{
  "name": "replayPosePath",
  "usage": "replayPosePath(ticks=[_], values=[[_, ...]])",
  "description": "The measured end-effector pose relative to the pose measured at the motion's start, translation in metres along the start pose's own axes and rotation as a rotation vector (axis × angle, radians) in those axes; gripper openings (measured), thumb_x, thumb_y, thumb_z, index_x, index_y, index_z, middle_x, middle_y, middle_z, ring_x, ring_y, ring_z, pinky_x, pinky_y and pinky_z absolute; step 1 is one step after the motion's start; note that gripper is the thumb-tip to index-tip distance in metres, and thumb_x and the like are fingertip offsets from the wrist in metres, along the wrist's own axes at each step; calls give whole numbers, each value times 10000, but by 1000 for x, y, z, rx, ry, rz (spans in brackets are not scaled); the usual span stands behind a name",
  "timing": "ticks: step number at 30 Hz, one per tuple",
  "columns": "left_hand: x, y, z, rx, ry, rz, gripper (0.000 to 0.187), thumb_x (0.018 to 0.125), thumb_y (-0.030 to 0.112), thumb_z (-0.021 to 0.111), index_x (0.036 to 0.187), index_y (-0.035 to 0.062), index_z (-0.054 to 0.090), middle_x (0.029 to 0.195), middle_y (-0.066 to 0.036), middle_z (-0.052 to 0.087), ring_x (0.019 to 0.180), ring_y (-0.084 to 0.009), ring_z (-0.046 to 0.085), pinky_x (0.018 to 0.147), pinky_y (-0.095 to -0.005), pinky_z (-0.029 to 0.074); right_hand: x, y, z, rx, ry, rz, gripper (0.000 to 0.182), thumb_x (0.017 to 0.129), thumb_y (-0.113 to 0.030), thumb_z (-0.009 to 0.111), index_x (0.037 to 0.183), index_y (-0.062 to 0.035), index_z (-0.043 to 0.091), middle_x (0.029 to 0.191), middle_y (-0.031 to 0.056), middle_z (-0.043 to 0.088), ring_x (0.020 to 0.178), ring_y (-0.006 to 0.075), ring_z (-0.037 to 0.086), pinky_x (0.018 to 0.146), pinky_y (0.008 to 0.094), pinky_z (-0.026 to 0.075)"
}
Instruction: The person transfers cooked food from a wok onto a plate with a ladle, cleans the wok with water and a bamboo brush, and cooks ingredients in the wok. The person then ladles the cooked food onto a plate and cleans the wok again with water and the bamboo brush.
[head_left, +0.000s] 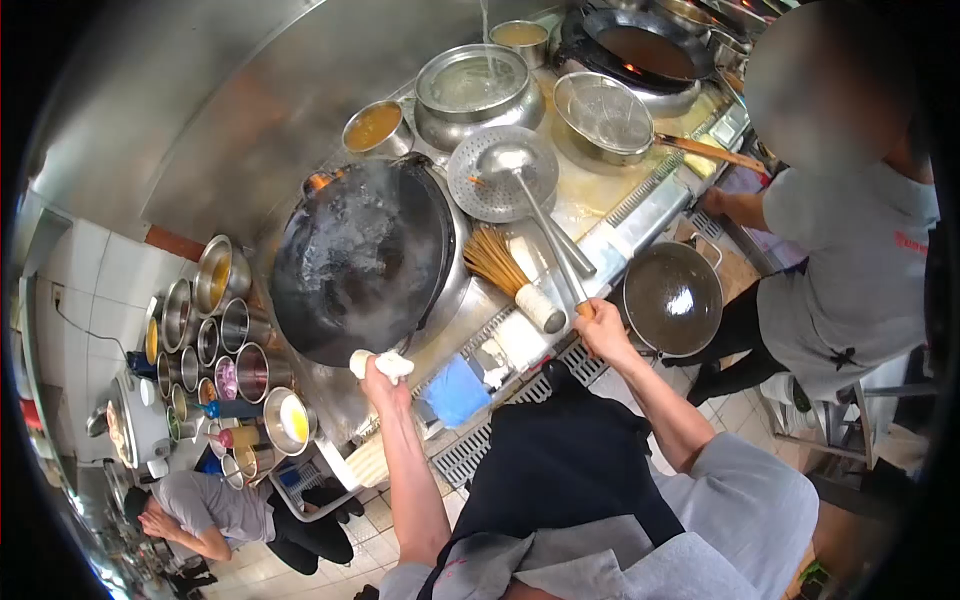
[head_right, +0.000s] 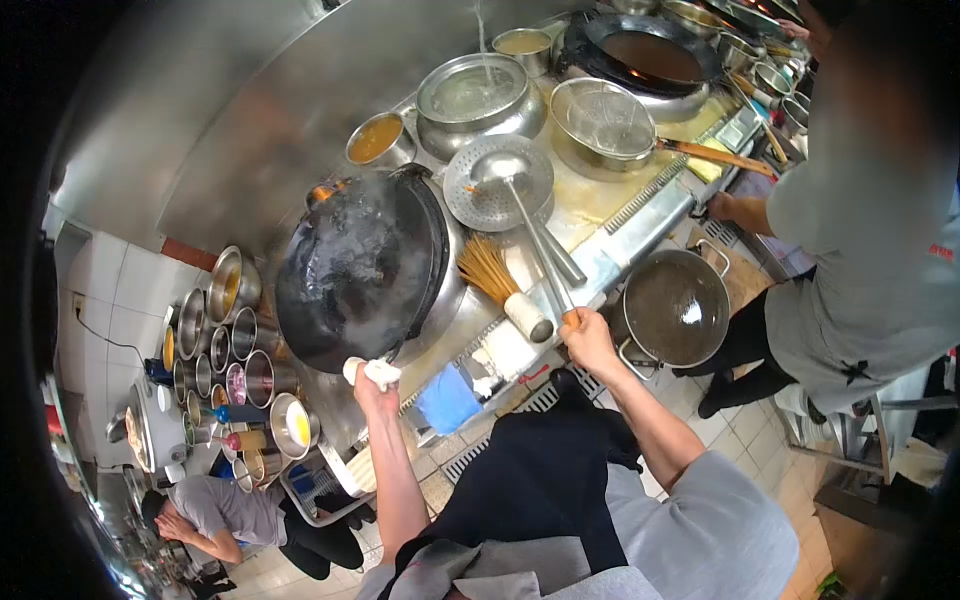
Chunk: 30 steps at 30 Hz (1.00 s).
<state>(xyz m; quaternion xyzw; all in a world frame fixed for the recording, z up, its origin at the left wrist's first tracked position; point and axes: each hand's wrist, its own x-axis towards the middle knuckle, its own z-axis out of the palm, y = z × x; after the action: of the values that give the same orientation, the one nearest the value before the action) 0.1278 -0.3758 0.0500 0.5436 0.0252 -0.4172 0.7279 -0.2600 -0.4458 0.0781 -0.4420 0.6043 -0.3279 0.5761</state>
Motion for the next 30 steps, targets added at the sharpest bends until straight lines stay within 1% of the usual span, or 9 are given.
replayPosePath(ticks=[3,7,9,12,15,19,22,25,30], values=[[8,-4,4,3,6,-41,155,832,126,621,960,72,552,800,-48,619,701,-196,644,608,-385,558,46,-42,-6,134,-74,-24,170,833,-145,556,882,17,567,548,53,527,378,133,482,356,299,387],[-16,3,14,-7,42,-83,271,877,234,646,1064,66,544,831,-55,605,720,-215,638,685,-399,575,147,-140,-2,-155,28,-416,223,845,-165,563,940,37,563,593,112,581,459,191,594,409,348,442],[-33,4,0,-10,24,-65,298,875,276,650,1080,84,550,978,-67,634,879,-236,653,732,-398,562,235,-146,11,-342,101,-501,176,886,-178,566,934,-11,541,615,69,570,487,156,574,421,329,432],[-89,8,-18,29,18,-47,374,879,229,639,1170,29,516,1042,-106,630,881,-248,655,736,-398,567,273,-187,16,535,-336,56,149,938,-188,541,884,-57,495,613,8,508,480,104,501,407,280,383],[-146,-7,-33,72,145,22,423,874,184,629,1223,-6,484,1057,-138,626,882,-270,658,726,-389,565,265,-187,16,1256,-709,361,193,963,-188,527,823,-86,439,610,-36,435,445,63,406,388,233,320],[-170,-43,-86,176,134,5,434,870,134,608,1247,-28,467,1062,-164,620,906,-288,656,729,-387,562,214,-161,20,1404,-928,283,179,975,-156,478,978,14,532,633,-21,427,435,55,386,358,234,296],[-180,-45,-74,179,64,-4,414,858,74,597,1237,-33,468,1055,-152,615,925,-264,644,775,-382,549,154,-155,15,1495,-999,359,278,993,-161,431,1131,55,537,647,-13,427,430,57,377,347,231,293],[-175,-36,-58,232,-19,-19,410,832,3,612,1218,-8,474,1076,-106,604,944,-201,617,797,-321,518,87,-148,13,1573,-1035,423,473,1015,-186,382,1402,77,313,684,21,411,416,67,382,305,235,306],[-170,-18,-43,233,-79,3,421,824,-6,617,1214,6,458,1049,-103,594,892,-182,615,772,-314,514,-11,-148,-6,1415,-911,559,439,973,-97,390,1399,6,370,672,14,408,384,49,362,279,219,312]])
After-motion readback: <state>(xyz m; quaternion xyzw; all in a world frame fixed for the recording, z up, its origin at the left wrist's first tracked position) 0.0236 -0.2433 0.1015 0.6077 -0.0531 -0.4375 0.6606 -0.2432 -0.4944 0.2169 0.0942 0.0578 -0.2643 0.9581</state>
